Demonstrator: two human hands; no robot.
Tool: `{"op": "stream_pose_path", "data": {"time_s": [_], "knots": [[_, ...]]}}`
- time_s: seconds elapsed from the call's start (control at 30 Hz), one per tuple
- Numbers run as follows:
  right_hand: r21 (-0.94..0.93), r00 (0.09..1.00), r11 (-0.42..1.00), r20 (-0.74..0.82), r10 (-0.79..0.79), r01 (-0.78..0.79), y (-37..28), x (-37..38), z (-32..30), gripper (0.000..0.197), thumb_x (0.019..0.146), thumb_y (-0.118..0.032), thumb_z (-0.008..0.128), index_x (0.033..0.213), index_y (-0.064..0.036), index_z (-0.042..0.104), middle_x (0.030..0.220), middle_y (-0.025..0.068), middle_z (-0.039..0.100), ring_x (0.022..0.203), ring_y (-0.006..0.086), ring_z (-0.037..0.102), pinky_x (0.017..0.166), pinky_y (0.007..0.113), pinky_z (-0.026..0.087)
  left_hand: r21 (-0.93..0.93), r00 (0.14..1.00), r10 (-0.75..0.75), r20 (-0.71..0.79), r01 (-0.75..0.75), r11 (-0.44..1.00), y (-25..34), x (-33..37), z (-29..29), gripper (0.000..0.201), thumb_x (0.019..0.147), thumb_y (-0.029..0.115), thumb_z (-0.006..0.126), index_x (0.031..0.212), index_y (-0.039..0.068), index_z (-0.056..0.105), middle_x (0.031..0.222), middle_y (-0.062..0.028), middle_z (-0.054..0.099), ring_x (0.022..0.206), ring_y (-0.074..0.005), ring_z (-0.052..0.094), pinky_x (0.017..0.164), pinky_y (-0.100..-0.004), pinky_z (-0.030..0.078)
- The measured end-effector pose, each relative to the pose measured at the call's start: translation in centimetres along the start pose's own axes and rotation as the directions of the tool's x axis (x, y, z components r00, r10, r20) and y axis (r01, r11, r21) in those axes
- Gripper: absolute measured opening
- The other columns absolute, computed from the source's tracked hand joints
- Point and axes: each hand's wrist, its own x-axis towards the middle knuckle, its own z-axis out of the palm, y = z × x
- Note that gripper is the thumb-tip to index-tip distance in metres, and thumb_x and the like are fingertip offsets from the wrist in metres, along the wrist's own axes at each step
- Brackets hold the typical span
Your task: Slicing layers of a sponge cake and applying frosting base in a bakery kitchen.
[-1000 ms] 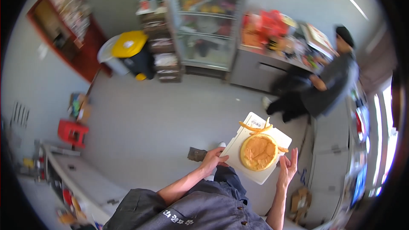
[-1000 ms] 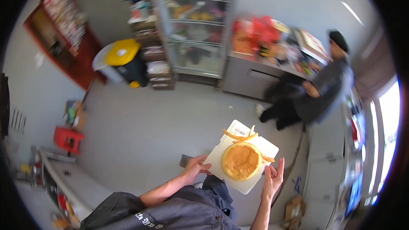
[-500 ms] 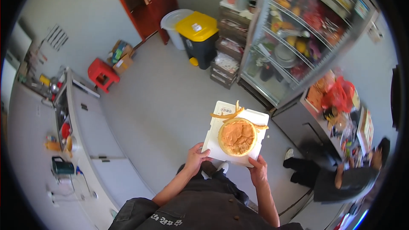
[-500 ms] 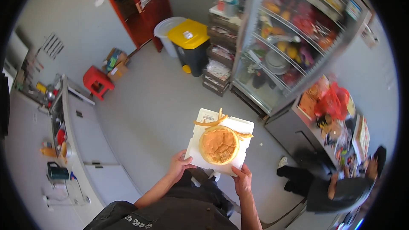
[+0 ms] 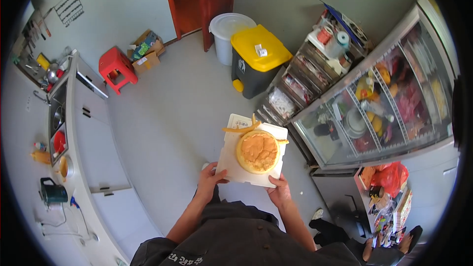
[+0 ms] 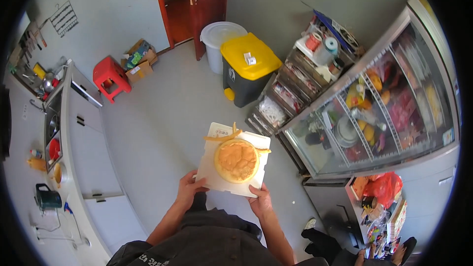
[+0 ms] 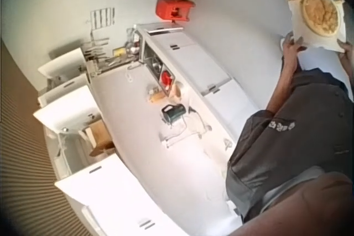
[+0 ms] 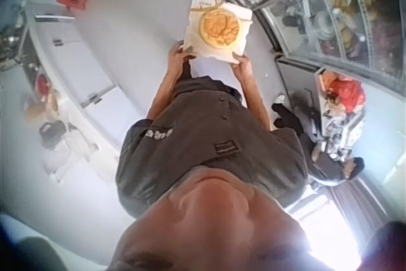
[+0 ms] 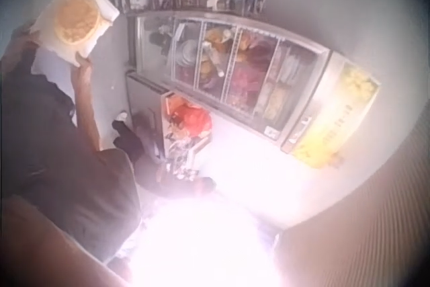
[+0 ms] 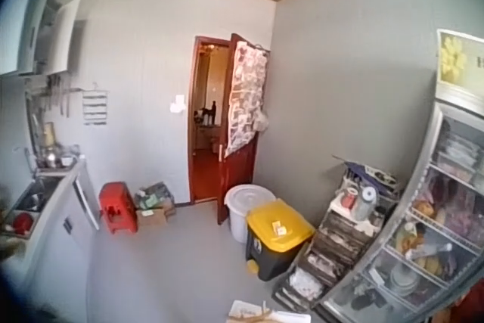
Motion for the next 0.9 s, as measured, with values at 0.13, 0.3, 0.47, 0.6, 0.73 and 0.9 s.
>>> {"op": "stream_pose_path", "data": {"time_s": [0.13,0.3,0.47,0.6,0.73,0.9], "knots": [[0.109,1.000,0.994,-0.028,-0.002,0.005,-1.0,5.6,5.4,0.051,0.091,-0.001,0.064,0.139,-0.0094,0.053,0.138,0.0092,0.062,0.127,0.0290,0.060,0.107,0.048,0.049,0.144,0.991,-0.022,0.134,0.002,0.990,8.0,7.0,-1.8,0.042,0.099,0.023,0.067,0.130,-0.004,0.060,0.107,-0.0133,0.072,0.093,-0.0215,0.071,0.079,-0.0336,0.060],[0.098,0.993,0.992,-0.093,-0.067,0.076,-3.8,11.7,9.1,0.053,0.091,-0.003,0.065,0.141,-0.0095,0.051,0.138,0.0093,0.062,0.127,0.0290,0.060,0.107,0.049,0.049,0.240,0.990,-0.065,0.124,0.033,0.970,14.9,17.6,-2.2,0.035,0.102,0.026,0.061,0.122,-0.003,0.066,0.096,-0.0125,0.074,0.088,-0.0220,0.072,0.075,-0.0343,0.059],[0.125,0.971,0.981,-0.206,-0.121,0.149,-6.5,16.8,10.3,0.055,0.089,-0.004,0.068,0.141,-0.0092,0.051,0.137,0.0098,0.062,0.125,0.0291,0.061,0.106,0.049,0.050,0.401,0.997,0.000,0.072,-0.029,0.916,17.3,31.3,-0.9,0.031,0.100,0.025,0.064,0.115,-0.002,0.067,0.091,-0.0119,0.072,0.078,-0.0201,0.072,0.073,-0.0331,0.058],[0.118,0.949,0.969,-0.261,-0.179,0.215,-9.1,21.5,8.5,0.056,0.087,-0.005,0.070,0.140,-0.0089,0.052,0.134,0.0098,0.063,0.121,0.0289,0.063,0.104,0.049,0.051,0.534,0.957,0.218,0.192,-0.289,0.795,17.3,43.6,0.9,0.029,0.098,0.020,0.065,0.115,-0.004,0.067,0.081,-0.0103,0.072,0.067,-0.0169,0.070,0.064,-0.0295,0.057],[0.164,0.915,0.946,-0.343,-0.210,0.279,-12.2,24.9,9.6,0.051,0.086,-0.001,0.070,0.135,-0.0060,0.056,0.125,0.0095,0.067,0.113,0.0276,0.067,0.098,0.046,0.055,0.771,0.958,0.160,0.236,-0.285,0.570,19.8,54.1,6.4,0.028,0.096,0.015,0.062,0.118,-0.001,0.066,0.090,-0.0156,0.073,0.078,-0.0219,0.073,0.072,-0.0351,0.058],[0.170,0.842,0.902,-0.459,-0.283,0.396,-13.5,27.4,10.5,0.057,0.084,-0.002,0.071,0.139,-0.0049,0.053,0.129,0.0102,0.065,0.116,0.0275,0.066,0.099,0.045,0.054,0.711,0.696,0.153,0.702,-0.697,-0.091,19.8,65.9,14.5,0.046,0.091,0.008,0.059,0.137,0.010,0.059,0.119,-0.0266,0.065,0.113,-0.0383,0.063,0.090,-0.0483,0.055]]}}
